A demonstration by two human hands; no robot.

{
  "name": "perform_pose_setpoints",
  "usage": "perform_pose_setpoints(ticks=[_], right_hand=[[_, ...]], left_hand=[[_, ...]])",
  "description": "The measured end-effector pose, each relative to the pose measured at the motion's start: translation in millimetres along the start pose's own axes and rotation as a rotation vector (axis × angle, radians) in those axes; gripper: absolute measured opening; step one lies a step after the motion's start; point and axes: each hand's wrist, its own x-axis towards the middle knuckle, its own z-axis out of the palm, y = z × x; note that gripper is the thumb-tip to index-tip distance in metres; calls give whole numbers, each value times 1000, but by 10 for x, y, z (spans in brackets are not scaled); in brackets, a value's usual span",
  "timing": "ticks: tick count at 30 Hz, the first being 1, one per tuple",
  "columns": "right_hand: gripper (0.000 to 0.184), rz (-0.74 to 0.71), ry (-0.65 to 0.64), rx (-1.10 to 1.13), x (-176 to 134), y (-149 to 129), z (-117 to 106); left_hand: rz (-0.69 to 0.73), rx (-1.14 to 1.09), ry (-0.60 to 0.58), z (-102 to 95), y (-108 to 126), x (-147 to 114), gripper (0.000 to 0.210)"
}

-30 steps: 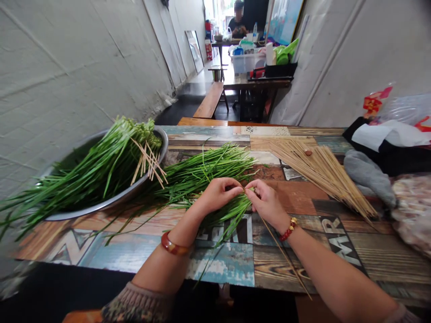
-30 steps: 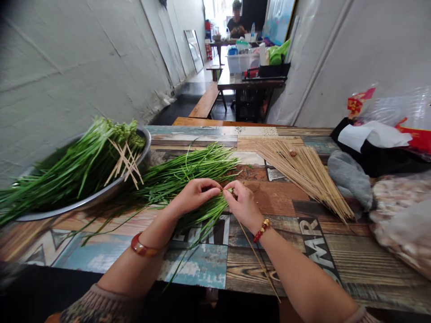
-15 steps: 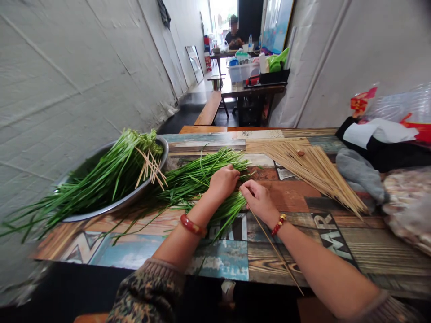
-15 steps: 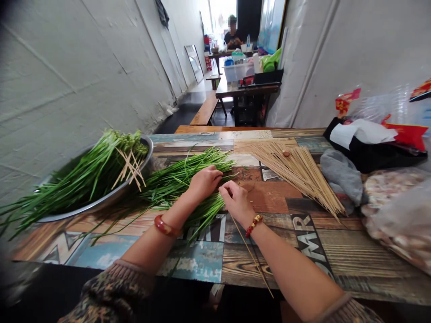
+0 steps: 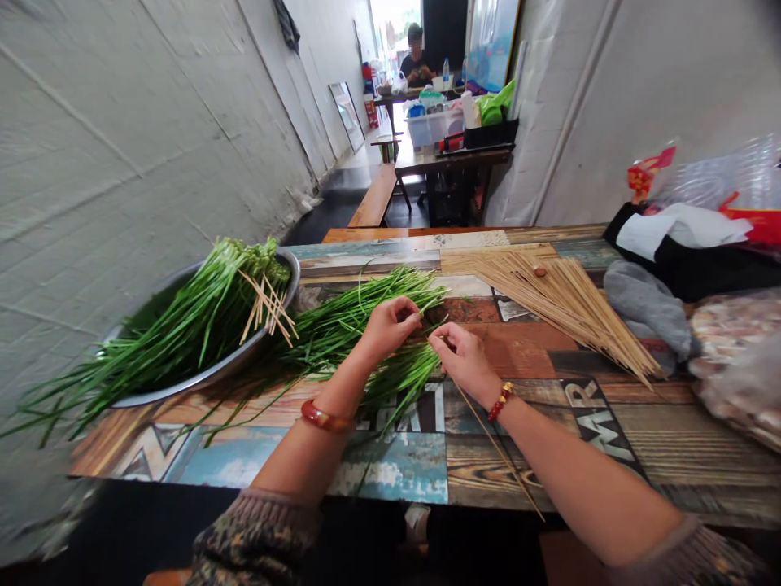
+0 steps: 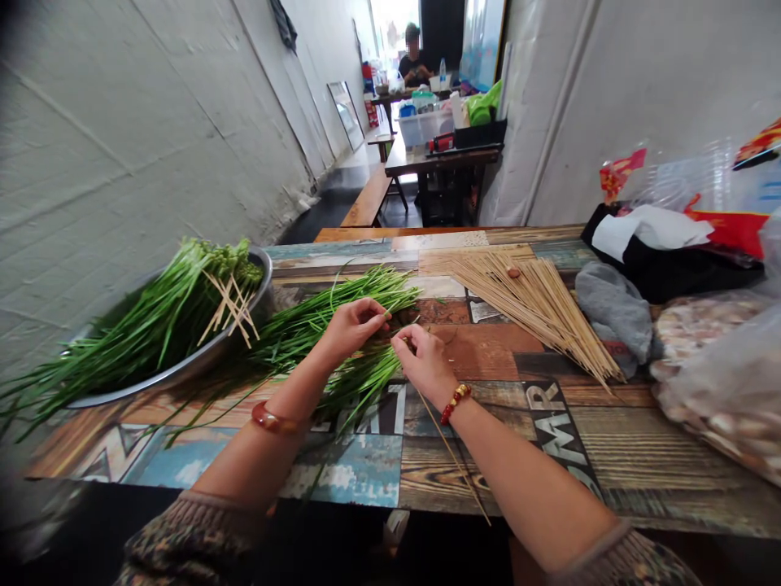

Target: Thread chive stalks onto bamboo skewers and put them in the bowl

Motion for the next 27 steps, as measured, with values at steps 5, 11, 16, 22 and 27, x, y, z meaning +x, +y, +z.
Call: perform_pose_setpoints(ticks=[5, 11, 16, 22, 27], right_hand=[[30, 66, -31, 94, -5, -2, 0], [28, 49, -25, 73, -36, 10, 13], [26, 6, 15, -27, -77, -8, 7], [26, -21, 34, -92, -91, -35, -32], [26, -11, 54, -74, -96, -40, -55]], left_hand=[[-85, -270, -64, -16, -31, -172, 16], [-141, -364, -64, 16, -70, -247, 22], [-126, -430, -64, 36, -65, -257, 27], [-129, -429, -67, 9, -67, -262, 26], [-143, -435, -97, -8, -53, -259, 22]])
